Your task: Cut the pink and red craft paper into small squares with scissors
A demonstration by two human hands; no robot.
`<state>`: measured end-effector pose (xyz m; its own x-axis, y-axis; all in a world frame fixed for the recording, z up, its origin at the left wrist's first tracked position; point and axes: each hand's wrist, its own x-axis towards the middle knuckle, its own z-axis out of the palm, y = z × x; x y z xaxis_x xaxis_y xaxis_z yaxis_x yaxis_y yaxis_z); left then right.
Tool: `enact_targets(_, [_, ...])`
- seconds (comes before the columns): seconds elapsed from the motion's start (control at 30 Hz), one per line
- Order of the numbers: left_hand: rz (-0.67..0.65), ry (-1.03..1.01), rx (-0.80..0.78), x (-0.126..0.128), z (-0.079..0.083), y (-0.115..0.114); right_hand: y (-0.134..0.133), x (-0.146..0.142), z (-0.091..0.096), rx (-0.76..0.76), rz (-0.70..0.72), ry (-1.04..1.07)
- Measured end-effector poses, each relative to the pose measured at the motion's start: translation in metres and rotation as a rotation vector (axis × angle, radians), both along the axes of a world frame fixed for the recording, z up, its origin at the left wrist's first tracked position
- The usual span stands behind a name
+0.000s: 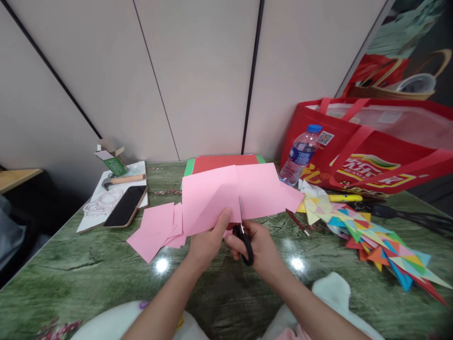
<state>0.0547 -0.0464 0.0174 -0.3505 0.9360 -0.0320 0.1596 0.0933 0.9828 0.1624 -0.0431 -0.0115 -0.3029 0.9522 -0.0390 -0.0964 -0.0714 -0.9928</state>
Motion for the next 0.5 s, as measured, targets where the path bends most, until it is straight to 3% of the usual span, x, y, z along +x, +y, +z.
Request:
enact_targets(0.33, [0.038, -0.016, 0.021, -0.001, -0.004, 0.002, 0.000, 0.001, 0.006, -0.019, 0.004, -0.036])
enact_targets(0.5, [0.029, -0.245, 0.060, 0.001, -0.010, 0.006, 0.001, 0.001, 0.002, 0.010, 0.046, -0.020])
